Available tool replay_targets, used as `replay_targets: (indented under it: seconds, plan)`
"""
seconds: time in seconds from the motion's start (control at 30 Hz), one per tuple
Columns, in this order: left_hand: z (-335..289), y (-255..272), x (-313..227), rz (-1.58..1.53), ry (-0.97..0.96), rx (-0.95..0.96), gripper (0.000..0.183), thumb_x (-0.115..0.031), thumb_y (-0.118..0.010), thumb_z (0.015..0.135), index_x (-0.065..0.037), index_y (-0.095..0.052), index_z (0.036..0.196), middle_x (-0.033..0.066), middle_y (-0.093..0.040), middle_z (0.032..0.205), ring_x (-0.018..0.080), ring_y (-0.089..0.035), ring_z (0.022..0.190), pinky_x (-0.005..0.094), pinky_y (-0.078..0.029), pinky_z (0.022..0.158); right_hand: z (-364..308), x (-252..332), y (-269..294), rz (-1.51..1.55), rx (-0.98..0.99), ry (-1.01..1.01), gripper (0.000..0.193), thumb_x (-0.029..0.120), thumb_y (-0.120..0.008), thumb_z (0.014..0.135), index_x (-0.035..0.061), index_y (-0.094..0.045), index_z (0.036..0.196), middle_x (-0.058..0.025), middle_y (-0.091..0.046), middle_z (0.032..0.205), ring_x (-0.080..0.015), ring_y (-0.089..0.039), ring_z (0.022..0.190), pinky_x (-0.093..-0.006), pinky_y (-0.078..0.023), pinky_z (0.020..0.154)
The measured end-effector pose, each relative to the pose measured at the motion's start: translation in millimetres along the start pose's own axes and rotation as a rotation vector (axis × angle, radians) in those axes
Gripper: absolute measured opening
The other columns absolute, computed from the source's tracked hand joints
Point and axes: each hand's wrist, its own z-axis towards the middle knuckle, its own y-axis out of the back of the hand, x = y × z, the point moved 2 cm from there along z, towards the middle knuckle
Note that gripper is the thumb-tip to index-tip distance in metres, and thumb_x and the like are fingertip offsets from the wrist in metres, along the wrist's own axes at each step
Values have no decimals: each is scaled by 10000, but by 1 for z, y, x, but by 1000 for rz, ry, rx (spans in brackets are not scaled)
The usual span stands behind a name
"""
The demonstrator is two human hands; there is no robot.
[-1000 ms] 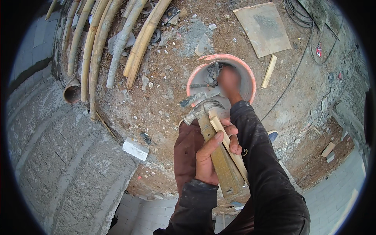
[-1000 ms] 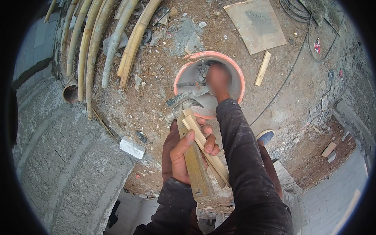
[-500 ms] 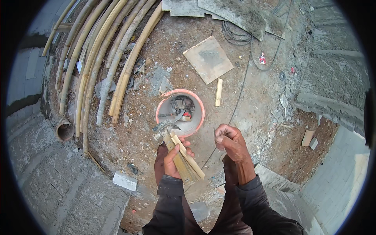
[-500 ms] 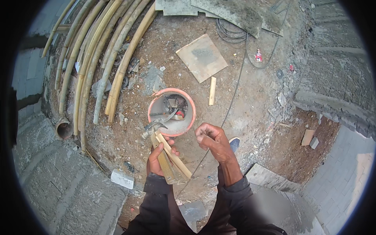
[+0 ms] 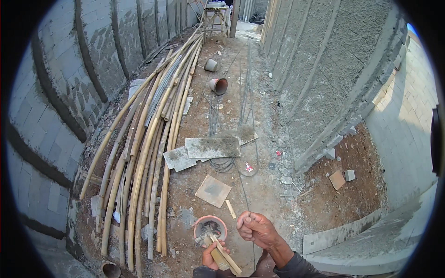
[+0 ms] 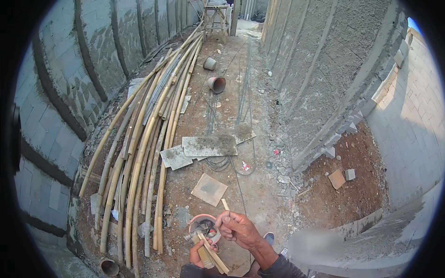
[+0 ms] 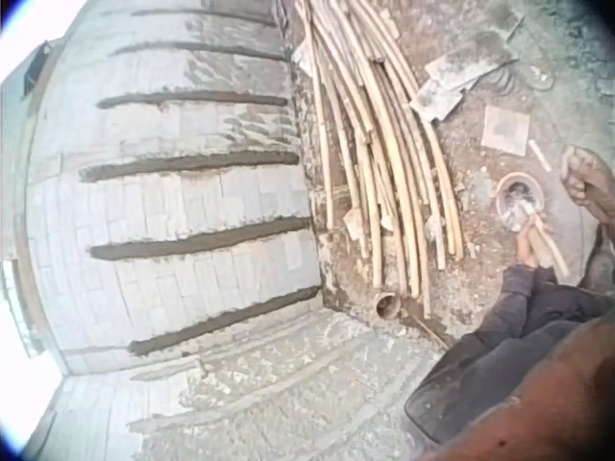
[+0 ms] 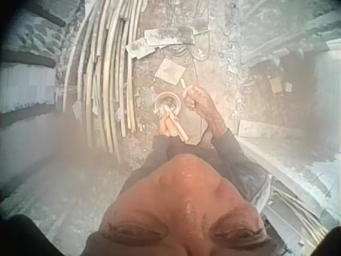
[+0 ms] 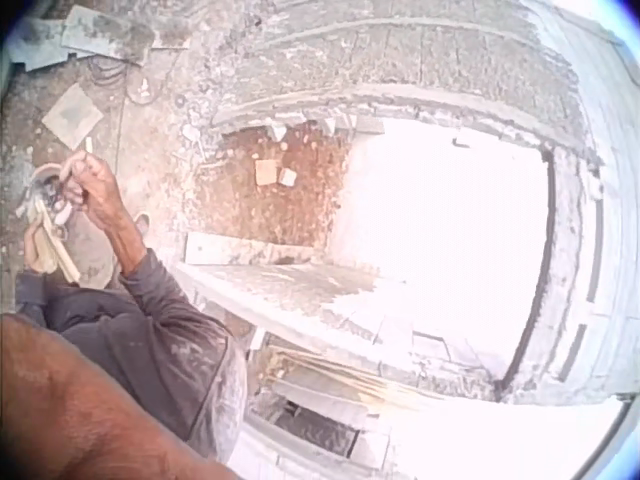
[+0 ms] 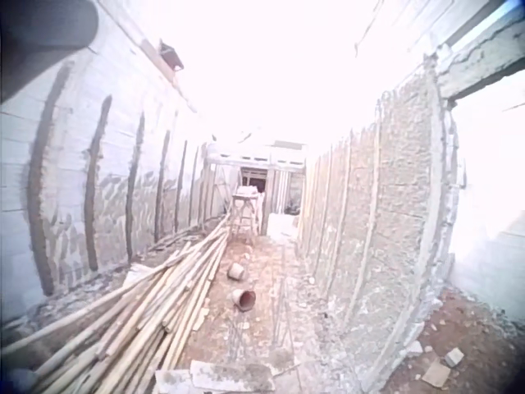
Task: The person holds a small wooden tube and a nail against a concrete wall. They use a hammer to drive the nail through the tube and into the wall.
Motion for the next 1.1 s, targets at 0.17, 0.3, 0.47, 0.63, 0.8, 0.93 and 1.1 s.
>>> replay_targets:
  seconds: [0.17,0.3,0.47,0.63,0.8,0.93,1.1]
  plan:
    - [-26,-88,-11,208,98,60,259,-201,-689,1008,-51,-617,1206,125,-698,1076,309,-696,1072,601,-519,1076,-81,-24,17,-459,-465,-112,214,243,-589,1074,54,-680,1029,72,-461,700,-50,-406,620,-235,-338,561]
    - [-38,-145,20,265,258,116,237,-161,-705,1000,-40,-624,1187,146,-689,1176,297,-662,1170,607,-473,1151,-151,-34,23,-721,-673,18,194,213,-616,1042,49,-698,978,54,-512,712,-49,-447,629,-243,-367,576]
    - [-43,-195,102,378,489,127,197,-146,-669,1024,-46,-623,1188,162,-675,1233,318,-601,1292,601,-420,1199,-232,-33,30,-721,-909,247,235,244,-614,1037,25,-694,1008,-47,-628,759,-157,-570,680,-319,-461,648]
    - [-47,-206,207,606,567,241,246,-203,-675,1031,-59,-619,1223,135,-647,1346,338,-485,1445,563,-392,1212,-329,-18,28,-1101,-1137,124,391,443,-649,1005,80,-696,1144,-202,-725,926,-361,-709,851,-440,-536,772]
    - [-48,-195,329,766,804,325,349,-246,-701,1016,-64,-553,1274,142,-568,1414,360,-453,1452,637,-333,1224,-430,-29,50,-958,-1224,61,530,553,-635,986,31,-609,1072,-219,-695,993,-382,-677,924,-468,-513,790]
    - [27,-88,401,725,910,163,625,-360,-598,1065,-136,-356,1596,179,-460,1570,326,-412,1491,516,-380,1224,-471,-62,118,-852,-1204,301,364,327,-752,982,130,-715,1286,-80,-730,1212,-99,-623,1093,-336,-513,966]
    - [-42,-187,437,896,1159,356,434,-360,-611,1050,-92,-581,1390,146,-666,1277,283,-619,1244,442,-498,1089,-506,-57,129,-523,-1286,452,334,258,-729,976,57,-717,1243,-96,-745,1141,-135,-642,1030,-376,-531,905]
